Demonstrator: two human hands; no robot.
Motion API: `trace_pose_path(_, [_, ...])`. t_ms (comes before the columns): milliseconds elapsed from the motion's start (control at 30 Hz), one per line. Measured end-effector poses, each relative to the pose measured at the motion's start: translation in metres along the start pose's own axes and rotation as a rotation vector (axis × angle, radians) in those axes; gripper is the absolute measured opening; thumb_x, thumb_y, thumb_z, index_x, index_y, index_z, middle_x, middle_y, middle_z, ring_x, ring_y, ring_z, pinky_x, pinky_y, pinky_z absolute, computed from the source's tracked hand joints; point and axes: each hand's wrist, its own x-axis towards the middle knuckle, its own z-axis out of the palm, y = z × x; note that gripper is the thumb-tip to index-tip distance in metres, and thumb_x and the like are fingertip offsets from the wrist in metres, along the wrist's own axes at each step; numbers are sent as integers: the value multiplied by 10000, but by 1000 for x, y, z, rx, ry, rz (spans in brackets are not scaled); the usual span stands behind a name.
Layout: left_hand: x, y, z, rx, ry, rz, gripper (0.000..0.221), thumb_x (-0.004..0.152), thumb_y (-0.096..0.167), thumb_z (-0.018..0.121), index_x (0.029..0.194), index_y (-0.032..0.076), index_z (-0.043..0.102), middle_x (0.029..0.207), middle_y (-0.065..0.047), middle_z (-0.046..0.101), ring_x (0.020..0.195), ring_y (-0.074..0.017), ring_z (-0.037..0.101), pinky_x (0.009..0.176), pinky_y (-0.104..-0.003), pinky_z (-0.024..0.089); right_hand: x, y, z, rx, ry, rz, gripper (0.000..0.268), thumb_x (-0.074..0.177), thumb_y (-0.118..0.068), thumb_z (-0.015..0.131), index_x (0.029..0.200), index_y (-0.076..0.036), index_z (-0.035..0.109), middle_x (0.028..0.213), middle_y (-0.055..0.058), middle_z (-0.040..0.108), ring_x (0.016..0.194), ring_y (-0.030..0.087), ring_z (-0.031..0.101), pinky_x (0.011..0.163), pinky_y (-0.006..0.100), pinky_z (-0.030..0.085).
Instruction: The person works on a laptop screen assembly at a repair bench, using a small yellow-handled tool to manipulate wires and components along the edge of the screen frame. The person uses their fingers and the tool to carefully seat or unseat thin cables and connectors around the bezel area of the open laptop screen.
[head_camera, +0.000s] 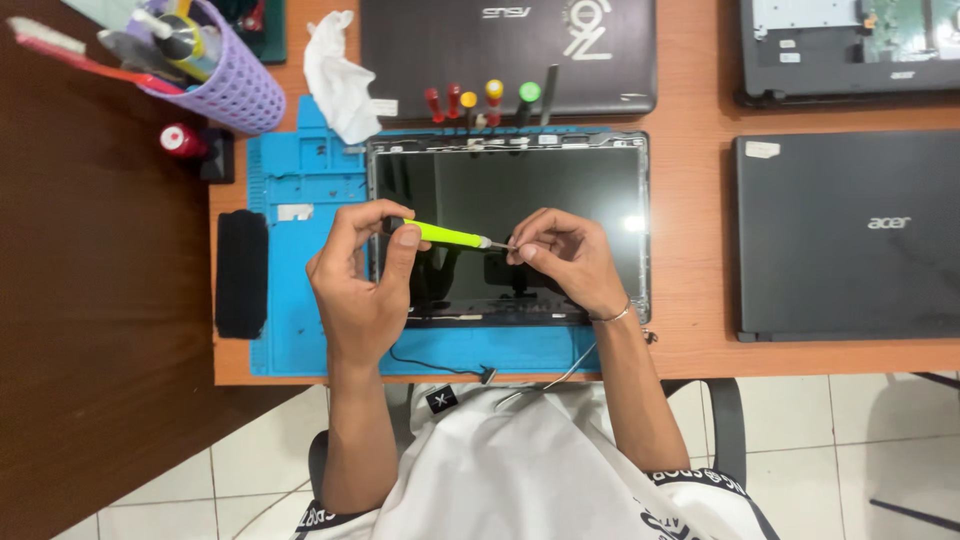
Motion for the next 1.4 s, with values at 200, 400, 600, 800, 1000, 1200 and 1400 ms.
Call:
trace_pose_path(200, [11, 2, 27, -32, -22, -8, 146, 1033, 55, 702, 1136, -23, 633, 947, -85, 703, 877, -137, 714, 807, -246, 550, -1, -7, -3, 41, 160, 55, 72, 961, -29, 708, 1004, 24, 685, 1002, 119, 720, 884, 162, 709, 828, 302, 598])
trace_pose_path(400, [19, 2, 37, 23, -5, 7, 155, 1042, 86, 704, 1137, -14, 633, 934, -86, 719, 876, -136, 727, 804, -235, 539, 1, -18, -6, 122, 297, 104, 154, 975, -62, 675, 1081, 44, 712, 1040, 151, 750, 947, 194, 745, 897, 318, 619])
trace_pose_path(600, [22, 2, 41, 31, -2, -6, 167, 1037, 104, 709, 1132, -11, 636, 930, -88, 724, 865, -132, 729, 774, -228, 530, -2, -27, -8, 64, 290, 106, 190, 905, 20, 721, 1093, 48, 706, 1042, 151, 758, 992, 201, 746, 928, 308, 605])
trace_pose_path(800, [21, 3, 41, 25, -33, 5, 166, 1044, 105, 709, 1143, -10, 643, 920, -90, 732, 878, -133, 731, 789, -224, 525, -3, -31, -11, 39, 287, 47, 169, 888, 79, 738, 1041, 37, 682, 1041, 150, 752, 995, 194, 741, 937, 306, 610])
trace_pose_path(1000, [26, 7, 44, 85, -65, 50, 160, 1037, 98, 716, 1129, -16, 652, 928, -85, 731, 871, -150, 748, 786, -243, 541, -5, -41, -16, -83, 293, 74, 157, 890, 78, 734, 1028, 31, 677, 1033, 129, 751, 985, 157, 735, 934, 284, 616])
trace_pose_path(1200, [37, 18, 49, 226, -117, 182, 164, 998, 85, 766, 1099, -2, 672, 958, -99, 734, 883, -186, 723, 809, -292, 554, -3, -52, -23, -291, 254, 37, 137, 890, 52, 753, 1010, 25, 692, 1019, 99, 749, 961, 140, 733, 888, 268, 615])
trace_pose_path(1400, [53, 29, 63, 281, -214, 250, 178, 971, 81, 778, 1116, 26, 690, 1009, -101, 734, 898, -207, 731, 789, -329, 570, 3, -67, -34, -476, 252, 28, 134, 879, 33, 764, 997, 0, 712, 1000, 81, 763, 953, 144, 748, 883, 276, 622])
